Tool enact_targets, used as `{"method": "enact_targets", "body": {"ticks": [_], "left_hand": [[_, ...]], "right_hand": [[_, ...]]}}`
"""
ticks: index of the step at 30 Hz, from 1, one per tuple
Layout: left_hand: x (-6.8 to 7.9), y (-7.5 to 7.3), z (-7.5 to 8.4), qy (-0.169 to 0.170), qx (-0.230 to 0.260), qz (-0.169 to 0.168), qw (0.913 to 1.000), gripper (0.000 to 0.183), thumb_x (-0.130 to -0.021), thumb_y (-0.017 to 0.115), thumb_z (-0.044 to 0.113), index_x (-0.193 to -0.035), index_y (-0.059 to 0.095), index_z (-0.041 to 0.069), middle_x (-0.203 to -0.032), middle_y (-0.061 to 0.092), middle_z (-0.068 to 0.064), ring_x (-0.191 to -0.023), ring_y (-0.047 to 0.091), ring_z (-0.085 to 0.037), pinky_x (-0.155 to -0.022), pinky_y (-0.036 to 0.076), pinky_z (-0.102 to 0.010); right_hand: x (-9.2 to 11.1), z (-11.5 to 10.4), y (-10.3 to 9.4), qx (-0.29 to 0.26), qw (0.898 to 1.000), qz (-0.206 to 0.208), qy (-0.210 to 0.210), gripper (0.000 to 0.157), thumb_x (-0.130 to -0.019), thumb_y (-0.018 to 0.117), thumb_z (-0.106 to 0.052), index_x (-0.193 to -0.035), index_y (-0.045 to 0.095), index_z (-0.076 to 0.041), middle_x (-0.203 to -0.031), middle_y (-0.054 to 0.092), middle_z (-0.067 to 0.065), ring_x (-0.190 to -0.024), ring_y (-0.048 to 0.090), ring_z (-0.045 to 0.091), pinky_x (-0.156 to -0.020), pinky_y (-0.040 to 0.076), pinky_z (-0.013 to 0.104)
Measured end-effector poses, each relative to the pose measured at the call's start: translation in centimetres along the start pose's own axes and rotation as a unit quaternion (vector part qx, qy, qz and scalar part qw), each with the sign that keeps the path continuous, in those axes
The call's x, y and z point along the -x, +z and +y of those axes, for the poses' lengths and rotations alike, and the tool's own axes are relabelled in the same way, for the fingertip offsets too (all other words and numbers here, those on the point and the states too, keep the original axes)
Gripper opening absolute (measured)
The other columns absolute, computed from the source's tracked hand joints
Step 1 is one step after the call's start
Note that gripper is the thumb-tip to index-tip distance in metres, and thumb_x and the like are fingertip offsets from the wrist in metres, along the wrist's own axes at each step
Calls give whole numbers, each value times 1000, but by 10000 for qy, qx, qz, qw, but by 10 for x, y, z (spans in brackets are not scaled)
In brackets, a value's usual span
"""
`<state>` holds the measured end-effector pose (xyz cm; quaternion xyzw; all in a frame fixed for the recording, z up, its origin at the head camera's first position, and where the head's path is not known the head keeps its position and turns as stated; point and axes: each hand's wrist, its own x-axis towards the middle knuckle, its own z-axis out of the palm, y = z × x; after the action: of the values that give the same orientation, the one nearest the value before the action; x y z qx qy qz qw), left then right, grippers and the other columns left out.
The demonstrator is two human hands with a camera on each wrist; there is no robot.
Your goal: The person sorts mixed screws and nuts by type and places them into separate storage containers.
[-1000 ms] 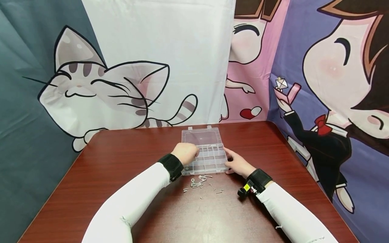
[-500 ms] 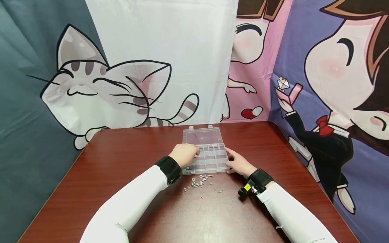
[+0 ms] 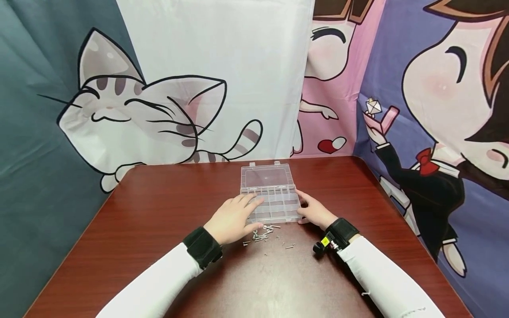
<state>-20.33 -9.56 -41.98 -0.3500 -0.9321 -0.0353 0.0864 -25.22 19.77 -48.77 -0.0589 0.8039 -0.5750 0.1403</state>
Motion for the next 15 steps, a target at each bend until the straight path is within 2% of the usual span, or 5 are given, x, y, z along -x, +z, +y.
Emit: {"method": "enact_targets", "body": {"ticks": [5,7,9,12,15], "left_hand": [[14,2,-1,-9,150,102,9998,72,-92,60,57,-150,42,19,-147,47,-12,-132,47,-31,-106,38,-50],[17,4,-2,1,157,111,9998,71,-91,61,56,-149,44,18,-147,47,-12,-132,47,-31,-105,39,-50],[20,6,-3,22,146,91,9999,70,-92,61,55,-149,45,17,-147,47,-12,-132,47,-31,-104,40,-50],[23,9,-4,14,145,-35,9999,69,-92,60,55,-147,46,16,-145,48,-11,-134,45,-32,-105,39,-50],[23,12,-3,-3,24,-218,9998,65,-92,59,57,-142,53,16,-141,51,-9,-132,47,-31,-104,40,-49]], "right_hand": [[10,-16,-1,36,10000,-40,-34,77,-87,50,8,-157,20,-5,-126,43,29,-89,58,29,-68,58,42],[10,-16,-1,56,10000,-54,-62,77,-87,50,7,-157,21,-5,-126,44,29,-93,58,30,-67,58,41],[9,-14,0,50,10000,-45,-48,77,-87,51,7,-157,21,-7,-126,44,28,-94,58,30,-67,58,40],[0,1,1,60,10000,-4,-29,79,-87,52,6,-158,22,-12,-127,44,27,-90,59,27,-64,58,37],[1,0,1,70,10000,24,-13,78,-87,52,6,-158,23,-12,-127,44,27,-86,59,25,-64,58,36]]}}
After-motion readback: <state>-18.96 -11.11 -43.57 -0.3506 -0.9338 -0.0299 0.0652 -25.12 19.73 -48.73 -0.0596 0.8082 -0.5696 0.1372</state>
